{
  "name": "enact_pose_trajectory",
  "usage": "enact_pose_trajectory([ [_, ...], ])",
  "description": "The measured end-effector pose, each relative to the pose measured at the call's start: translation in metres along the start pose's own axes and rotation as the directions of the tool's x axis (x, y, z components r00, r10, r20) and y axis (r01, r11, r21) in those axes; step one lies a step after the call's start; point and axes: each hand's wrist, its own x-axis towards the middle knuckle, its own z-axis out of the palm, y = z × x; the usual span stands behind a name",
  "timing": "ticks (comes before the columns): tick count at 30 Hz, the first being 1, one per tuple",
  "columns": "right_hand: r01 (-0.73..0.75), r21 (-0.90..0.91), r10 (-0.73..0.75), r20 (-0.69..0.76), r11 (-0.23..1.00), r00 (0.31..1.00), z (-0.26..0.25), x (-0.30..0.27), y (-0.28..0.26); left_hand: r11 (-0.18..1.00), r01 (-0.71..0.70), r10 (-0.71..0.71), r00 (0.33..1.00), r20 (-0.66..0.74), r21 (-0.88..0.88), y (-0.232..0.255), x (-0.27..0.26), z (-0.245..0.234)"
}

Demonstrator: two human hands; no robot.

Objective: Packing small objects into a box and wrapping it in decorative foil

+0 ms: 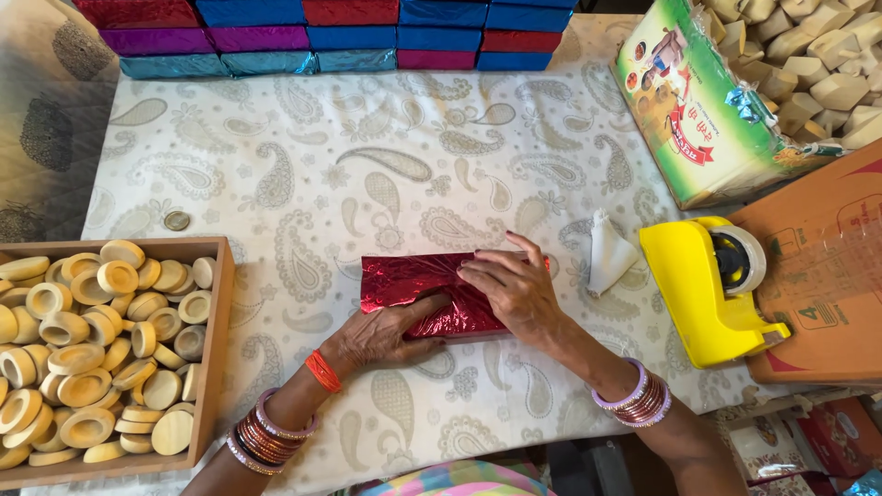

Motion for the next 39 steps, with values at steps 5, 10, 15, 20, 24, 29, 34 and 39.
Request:
enact_pose_trajectory([
  [5, 0.007, -0.004, -0.007, -0.003, 1.000, 1.000, -0.008, 0.002, -0.009, 0.974, -0.126, 0.163, 0.966, -0.199, 0.188, -0.014, -0.004, 0.010],
  [10, -0.004, -0.008, 0.004, -0.034, 1.000, 0.999, -0.009, 0.003, -0.010, 0.977, -0.068, 0.113, 0.969, -0.219, 0.203, -0.007, -0.004, 0.007],
  [15, -0.002, -0.010, 0.002, -0.008, 1.000, 1.000, 0.001, -0.010, -0.011, 0.970, 0.183, -0.172, 0.982, -0.078, 0.161, 0.001, -0.003, 0.004],
  [20, -0.056, 0.019, 0.056, -0.008, 0.998, 0.998, 0.006, -0.017, -0.020, 0.968, 0.107, -0.074, 0.986, -0.153, 0.225, 0.002, -0.002, 0.002],
  [24, -0.045, -0.022, 0.045, -0.005, 0.999, 0.999, 0.011, -0.021, -0.021, 0.977, -0.003, 0.065, 0.957, -0.284, 0.213, -0.020, -0.008, 0.023],
  [29, -0.062, -0.005, 0.062, -0.028, 0.998, 0.998, 0.002, -0.016, -0.025, 0.984, 0.091, -0.043, 0.956, -0.291, 0.153, -0.008, -0.006, 0.017],
  [34, -0.095, 0.002, 0.095, -0.018, 0.995, 0.995, 0.000, -0.014, -0.029, 0.949, 0.011, 0.141, 0.879, -0.456, 0.315, -0.008, -0.004, 0.021],
  [39, -0.150, 0.073, 0.151, -0.010, 0.986, 0.988, -0.004, -0.010, -0.037, 0.972, 0.127, -0.058, 0.947, -0.317, 0.199, -0.013, -0.004, 0.026],
])
